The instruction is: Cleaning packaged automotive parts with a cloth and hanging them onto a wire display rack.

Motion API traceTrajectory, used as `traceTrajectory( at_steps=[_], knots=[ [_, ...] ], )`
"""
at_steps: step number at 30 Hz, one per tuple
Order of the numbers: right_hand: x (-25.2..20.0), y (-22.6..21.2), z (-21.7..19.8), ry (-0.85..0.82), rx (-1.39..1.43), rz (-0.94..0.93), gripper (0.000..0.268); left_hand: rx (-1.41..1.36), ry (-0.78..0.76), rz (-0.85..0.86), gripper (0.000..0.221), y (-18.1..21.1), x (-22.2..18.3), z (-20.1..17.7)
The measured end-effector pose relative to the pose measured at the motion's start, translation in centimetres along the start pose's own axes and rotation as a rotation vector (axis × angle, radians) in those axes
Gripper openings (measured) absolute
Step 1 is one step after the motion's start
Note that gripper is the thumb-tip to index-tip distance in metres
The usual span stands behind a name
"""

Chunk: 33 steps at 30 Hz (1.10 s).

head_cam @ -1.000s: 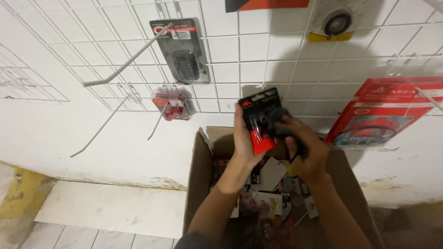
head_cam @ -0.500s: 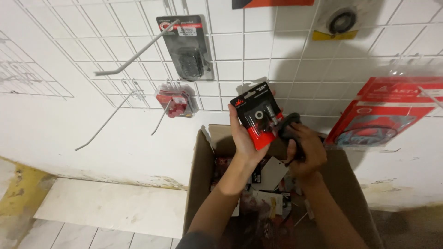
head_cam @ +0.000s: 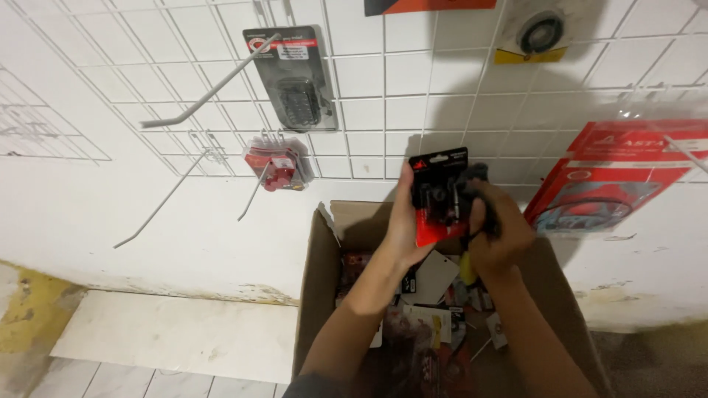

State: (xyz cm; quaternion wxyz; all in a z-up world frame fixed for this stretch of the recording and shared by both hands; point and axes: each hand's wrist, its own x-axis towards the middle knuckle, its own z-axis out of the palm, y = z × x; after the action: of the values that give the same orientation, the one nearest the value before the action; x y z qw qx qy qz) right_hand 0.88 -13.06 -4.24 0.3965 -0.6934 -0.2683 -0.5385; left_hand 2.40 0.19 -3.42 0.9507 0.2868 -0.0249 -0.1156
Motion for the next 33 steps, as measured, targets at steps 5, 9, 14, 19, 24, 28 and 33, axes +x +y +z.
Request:
traceTrajectory(
  at_steps=[5, 9, 14, 19, 24, 28, 33],
  knots=[
    [-1.9, 0.2, -0.3, -0.068, 0.038, 0.191, 0.036, -0.004, 0.037, 0.035, 0.097, 1.5, -1.2, 1.4],
    [-1.6, -2.2, 0.6, -0.039, 0.07, 0.162, 0.025, -0.105, 0.051, 0.133, 0.081, 2.9, -2.0, 2.8],
    [0.1, -0.7, 0.2, -0.014, 0.019, 0.3, 0.031, 0.237, 0.08, 0.01, 0.087, -0.8, -1.7, 3.2],
    [0.3, -4.9, 0.3, -0.118, 0.18, 0.206, 0.038, 0.336, 0.043, 0.148, 0.072, 2.2, -2.9, 4.0],
    [0.7, -3.4, 0.9, -0.085, 0.182, 0.19, 0.034, 0.32, 0.129, -0.053, 0.101, 1.2, -2.5, 3.3],
    [1.5, -5.5, 0.4, -0.209, 0.288, 0.153, 0.03, 0.331, 0.193, -0.104, 0.104, 0.0, 0.2, -1.6],
    [-0.3, -3.5, 0.6, -0.316, 0.368, -0.109, 0.013, 0.015, 0.125, -0.121, 0.081, 2.8, -0.5, 0.1]
  ],
)
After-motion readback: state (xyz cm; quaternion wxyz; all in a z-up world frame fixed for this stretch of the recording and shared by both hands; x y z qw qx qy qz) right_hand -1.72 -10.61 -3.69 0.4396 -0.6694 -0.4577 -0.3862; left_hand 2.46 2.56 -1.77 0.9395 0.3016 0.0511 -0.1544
